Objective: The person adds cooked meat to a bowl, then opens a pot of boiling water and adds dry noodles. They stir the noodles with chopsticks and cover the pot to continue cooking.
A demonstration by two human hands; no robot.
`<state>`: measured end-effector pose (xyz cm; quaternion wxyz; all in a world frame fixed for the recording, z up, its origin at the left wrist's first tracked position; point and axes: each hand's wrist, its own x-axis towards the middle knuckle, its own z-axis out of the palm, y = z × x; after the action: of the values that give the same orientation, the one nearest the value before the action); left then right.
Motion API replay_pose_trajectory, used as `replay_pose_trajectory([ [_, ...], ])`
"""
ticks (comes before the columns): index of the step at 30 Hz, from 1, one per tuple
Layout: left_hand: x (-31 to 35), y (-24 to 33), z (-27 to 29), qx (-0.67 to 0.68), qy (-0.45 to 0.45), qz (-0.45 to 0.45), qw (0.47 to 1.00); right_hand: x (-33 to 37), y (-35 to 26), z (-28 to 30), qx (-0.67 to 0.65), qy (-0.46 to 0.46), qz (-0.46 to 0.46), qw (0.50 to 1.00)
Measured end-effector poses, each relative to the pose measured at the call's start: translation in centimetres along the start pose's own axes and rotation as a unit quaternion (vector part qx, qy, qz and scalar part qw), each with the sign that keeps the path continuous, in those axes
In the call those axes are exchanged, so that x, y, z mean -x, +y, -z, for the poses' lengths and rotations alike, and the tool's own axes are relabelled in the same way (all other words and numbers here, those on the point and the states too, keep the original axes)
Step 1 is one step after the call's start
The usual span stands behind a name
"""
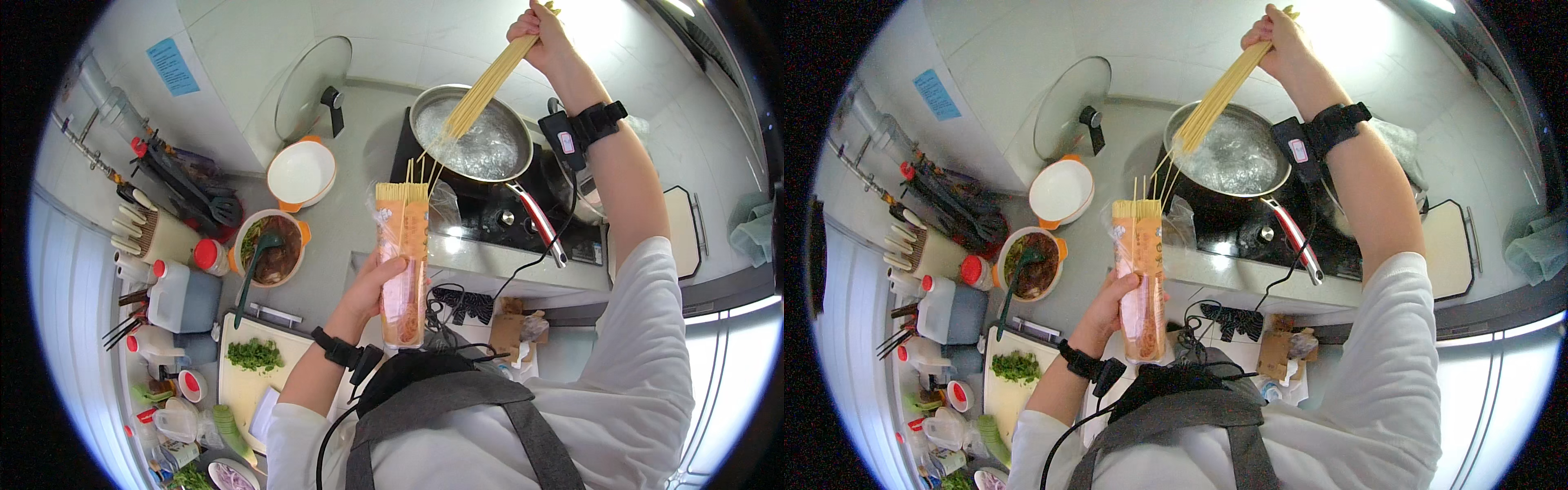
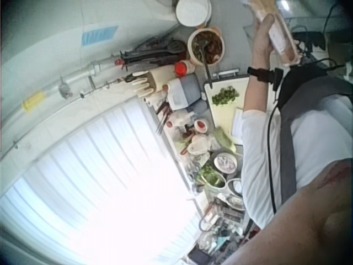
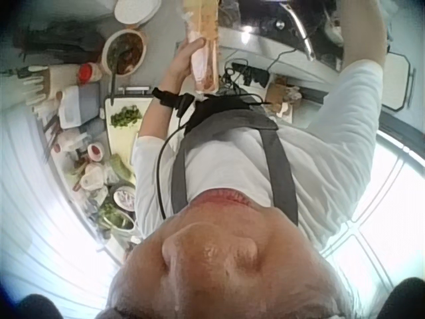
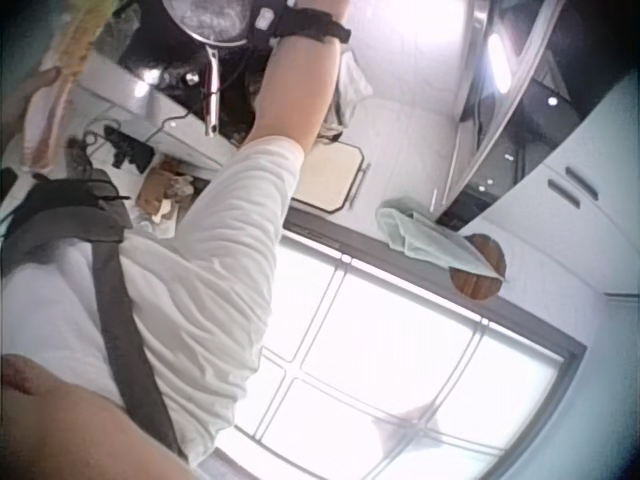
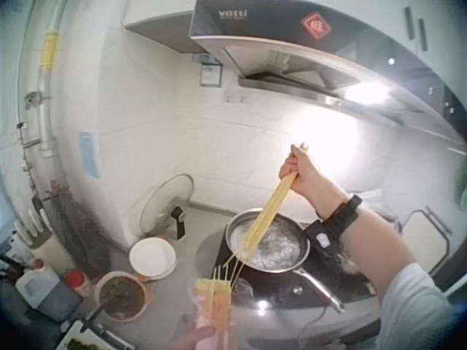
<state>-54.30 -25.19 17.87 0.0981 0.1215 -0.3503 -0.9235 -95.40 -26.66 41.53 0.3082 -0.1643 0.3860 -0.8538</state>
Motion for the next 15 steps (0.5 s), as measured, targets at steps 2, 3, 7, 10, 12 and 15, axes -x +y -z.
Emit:
replay_pose_trajectory([
  [2,-0.8,-0.1,0.2,0.013,0.001,0.005,1.000,-1.4,-0.8,1.3,0.016,-0.014,0.036,0.999],
  [3,-1.2,-0.1,0.3,0.016,0.005,0.003,1.000,-2.0,-1.2,1.7,0.023,-0.022,0.054,0.998],
  [7,-2.8,-0.1,0.8,0.022,0.013,0.006,1.000,-3.2,-3.0,4.0,0.044,0.034,0.102,0.993],
  [10,-4.1,-0.1,1.2,0.023,0.010,0.004,1.000,-4.8,-3.1,5.3,0.073,0.098,0.129,0.984],
  [12,-4.7,-0.1,1.5,0.036,0.008,0.007,0.999,-5.7,-2.7,6.5,0.088,0.123,0.150,0.977],
  [15,-5.2,0.2,2.1,0.061,0.010,0.010,0.998,-6.6,-1.2,8.2,0.164,0.127,0.162,0.965],
])
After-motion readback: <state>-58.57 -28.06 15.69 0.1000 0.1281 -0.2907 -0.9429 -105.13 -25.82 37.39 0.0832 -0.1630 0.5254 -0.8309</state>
